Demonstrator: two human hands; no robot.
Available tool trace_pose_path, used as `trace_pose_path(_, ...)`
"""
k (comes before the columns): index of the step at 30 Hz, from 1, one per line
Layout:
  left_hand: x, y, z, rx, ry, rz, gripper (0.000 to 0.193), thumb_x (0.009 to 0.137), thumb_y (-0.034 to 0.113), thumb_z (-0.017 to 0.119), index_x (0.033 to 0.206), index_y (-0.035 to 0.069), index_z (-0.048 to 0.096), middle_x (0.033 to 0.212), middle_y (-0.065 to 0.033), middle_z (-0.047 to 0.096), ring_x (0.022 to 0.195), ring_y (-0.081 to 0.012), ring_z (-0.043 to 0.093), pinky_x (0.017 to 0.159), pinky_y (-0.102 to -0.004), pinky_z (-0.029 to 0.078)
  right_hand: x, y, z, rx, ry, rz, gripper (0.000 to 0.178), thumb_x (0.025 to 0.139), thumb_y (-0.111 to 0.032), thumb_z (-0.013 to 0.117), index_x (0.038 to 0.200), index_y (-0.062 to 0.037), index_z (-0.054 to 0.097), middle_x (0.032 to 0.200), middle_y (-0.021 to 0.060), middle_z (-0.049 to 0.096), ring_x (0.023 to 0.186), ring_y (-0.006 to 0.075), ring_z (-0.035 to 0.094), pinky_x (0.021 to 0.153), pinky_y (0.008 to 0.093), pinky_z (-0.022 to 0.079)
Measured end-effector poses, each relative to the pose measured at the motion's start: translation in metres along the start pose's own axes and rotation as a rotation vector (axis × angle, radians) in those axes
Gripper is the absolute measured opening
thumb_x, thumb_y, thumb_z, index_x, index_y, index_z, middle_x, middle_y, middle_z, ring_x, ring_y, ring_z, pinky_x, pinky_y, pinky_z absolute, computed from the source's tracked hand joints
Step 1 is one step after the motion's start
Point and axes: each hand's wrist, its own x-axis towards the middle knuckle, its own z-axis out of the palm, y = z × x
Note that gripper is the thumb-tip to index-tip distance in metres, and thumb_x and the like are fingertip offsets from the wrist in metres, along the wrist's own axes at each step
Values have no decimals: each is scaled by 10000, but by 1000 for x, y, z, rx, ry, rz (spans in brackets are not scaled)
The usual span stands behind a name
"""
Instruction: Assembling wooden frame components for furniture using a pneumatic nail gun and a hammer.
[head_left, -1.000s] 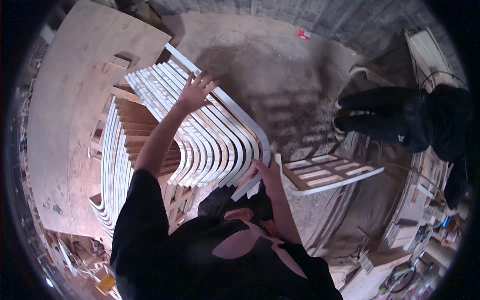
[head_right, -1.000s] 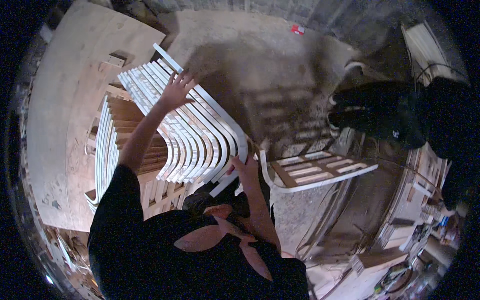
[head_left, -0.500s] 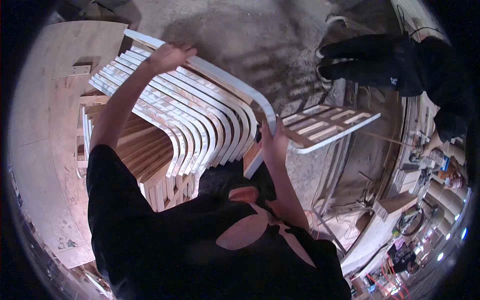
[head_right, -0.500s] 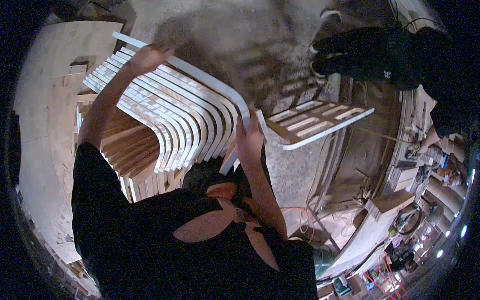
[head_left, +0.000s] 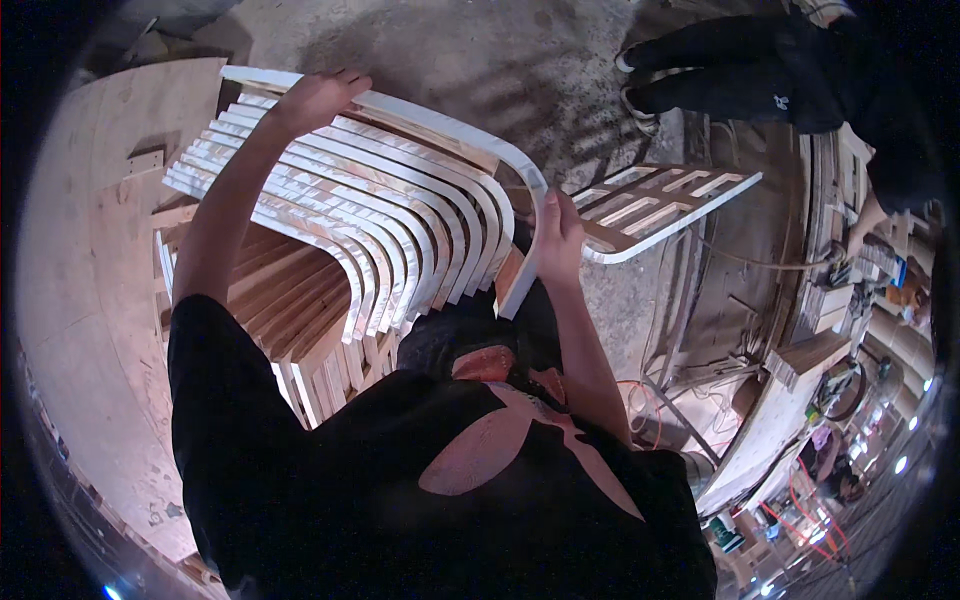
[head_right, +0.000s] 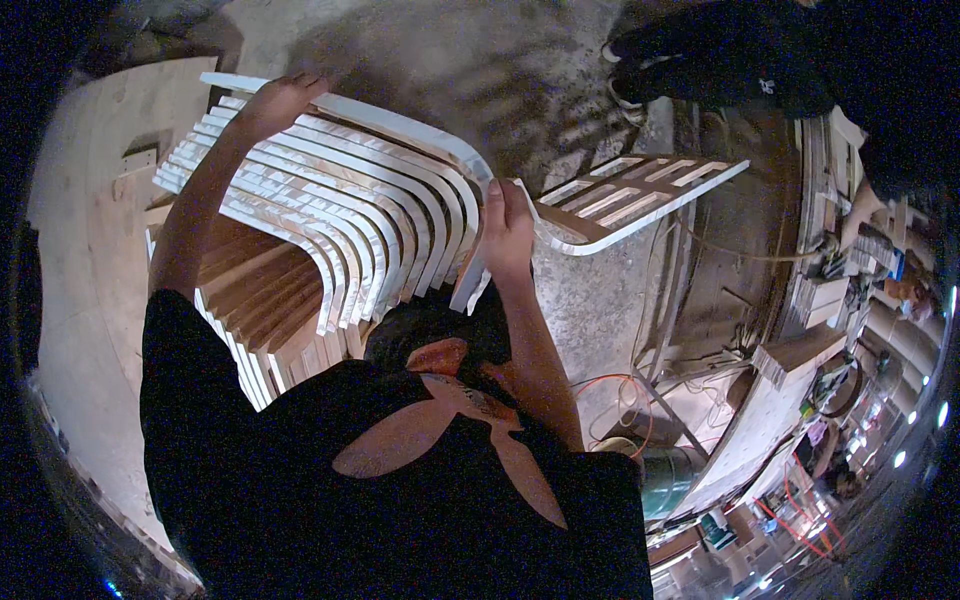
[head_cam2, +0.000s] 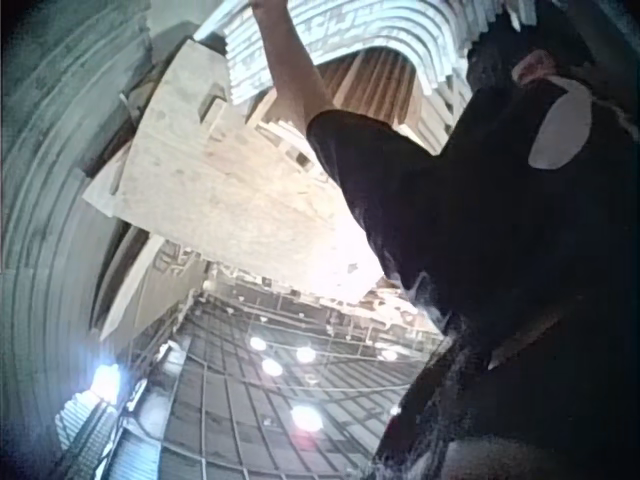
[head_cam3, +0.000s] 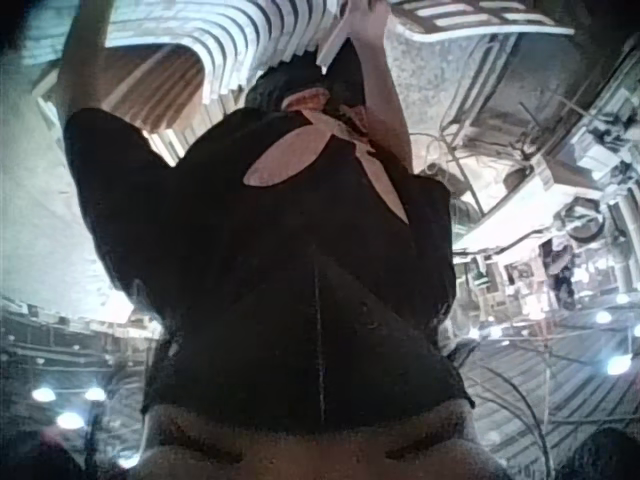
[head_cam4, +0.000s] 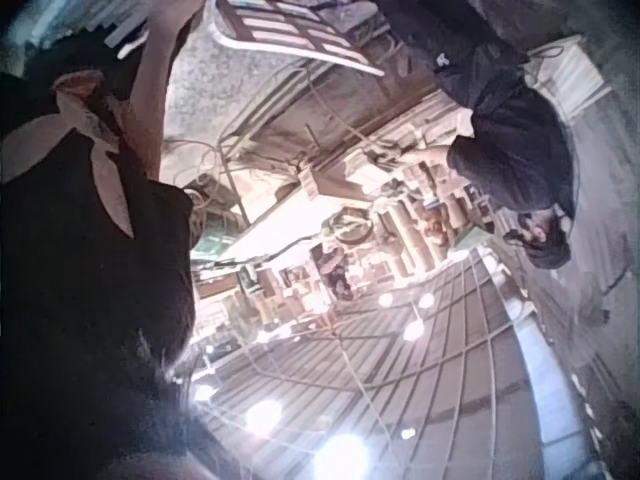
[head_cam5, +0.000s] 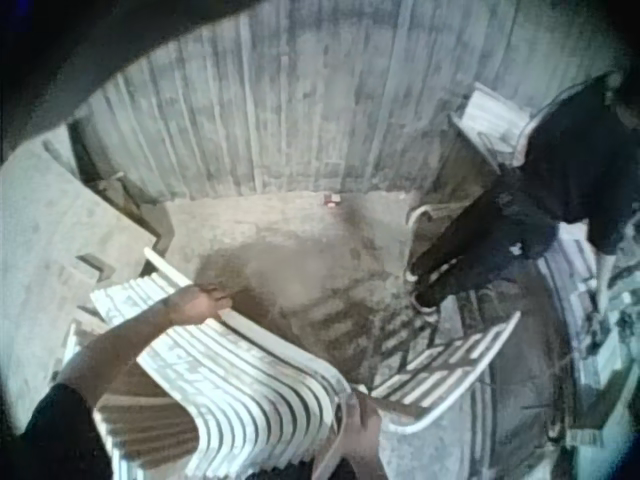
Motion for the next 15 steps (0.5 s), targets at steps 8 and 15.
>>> trace_pose_path(8, -12, -2, 4, -104, -36, -53, 266, 765, 102, 565, 1002, 61, 450, 994, -107, 525, 956, -297, 523, 765, -385, 463, 17, 159, -63, -875, -394, -385, 420, 733, -276, 632, 1078, -67, 516, 1061, 169, 530, 991, 325, 507, 858, 404, 394)
trace_pose_path(15, -7, -3, 9, -171, -116, -49, 249, 754, 82, 570, 972, 41, 456, 970, -128, 524, 969, -319, 484, 769, -409, 437, 43, 190, -93, -965, -572, -412, 308, 685, -253, 671, 931, -100, 565, 787, 116, 614, 761, 281, 606, 670, 396, 475)
